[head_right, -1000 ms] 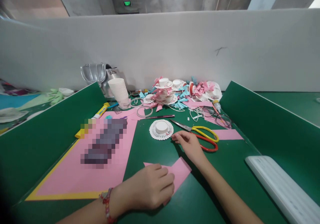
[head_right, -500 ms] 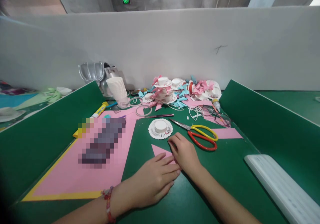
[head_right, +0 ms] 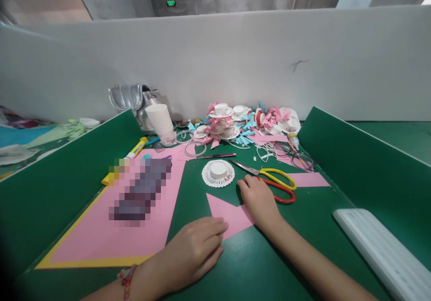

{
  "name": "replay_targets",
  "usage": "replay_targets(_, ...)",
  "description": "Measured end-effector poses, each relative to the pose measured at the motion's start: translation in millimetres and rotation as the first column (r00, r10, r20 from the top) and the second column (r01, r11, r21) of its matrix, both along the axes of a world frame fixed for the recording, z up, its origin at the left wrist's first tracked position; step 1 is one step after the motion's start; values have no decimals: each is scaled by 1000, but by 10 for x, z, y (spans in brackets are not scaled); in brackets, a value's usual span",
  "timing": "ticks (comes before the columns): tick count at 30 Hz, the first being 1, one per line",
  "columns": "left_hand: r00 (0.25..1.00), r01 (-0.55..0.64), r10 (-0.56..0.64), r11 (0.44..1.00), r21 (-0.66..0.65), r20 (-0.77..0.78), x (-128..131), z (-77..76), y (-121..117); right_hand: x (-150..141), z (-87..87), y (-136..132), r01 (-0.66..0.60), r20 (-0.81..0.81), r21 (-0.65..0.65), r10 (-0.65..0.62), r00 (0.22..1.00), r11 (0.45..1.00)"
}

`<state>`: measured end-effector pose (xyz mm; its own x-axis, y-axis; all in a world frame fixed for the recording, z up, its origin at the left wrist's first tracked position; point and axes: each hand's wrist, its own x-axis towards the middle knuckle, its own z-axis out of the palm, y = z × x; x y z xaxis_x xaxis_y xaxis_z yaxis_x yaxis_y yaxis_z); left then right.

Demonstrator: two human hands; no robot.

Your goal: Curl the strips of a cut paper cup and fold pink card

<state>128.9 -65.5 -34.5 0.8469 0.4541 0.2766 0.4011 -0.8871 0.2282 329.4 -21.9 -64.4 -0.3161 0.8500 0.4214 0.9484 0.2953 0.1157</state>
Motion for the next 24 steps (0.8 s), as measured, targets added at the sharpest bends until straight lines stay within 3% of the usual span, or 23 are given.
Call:
replay_targets(4, 996, -53, 53, 999, 6, -71, 95, 42, 83, -16, 14, 26, 23, -28, 14, -22, 999, 1000)
replay_targets(9, 971, -4, 52, 979, 202, -234, 242, 58, 101, -28, -7, 91, 37, -121, 51, -30, 992, 998)
replay_targets(11, 957, 30, 53, 960, 278, -286, 285, 50, 102, -7, 0, 106, -24, -233, 53, 36, 972, 998)
replay_targets(13, 956, 30, 57, 956, 291, -288, 293, 47, 132, 23, 30, 98, -104, -419, 77, 127, 899, 992)
replay_targets(16, 985, -29, 59, 983, 183, -160, 237, 79, 243, 42, 106, 31, -198, -650, 170, 261, 713, 965)
replay_targets(19, 981, -149, 156, 987, -63, 112, 155, 167, 390, -22, 173, -83, -315, -681, 206, 367, 634, 927)
replay_targets(21, 923, -161, 254, 937, -309, 289, 117, 242, 477, -102, 201, -155, -370, -689, 192, 393, 609, 909)
replay_targets(24, 760, -187, 489, 796, -575, 429, 88, 325, 576, -206, 232, -218, -355, -750, 177, 360, 555, 918)
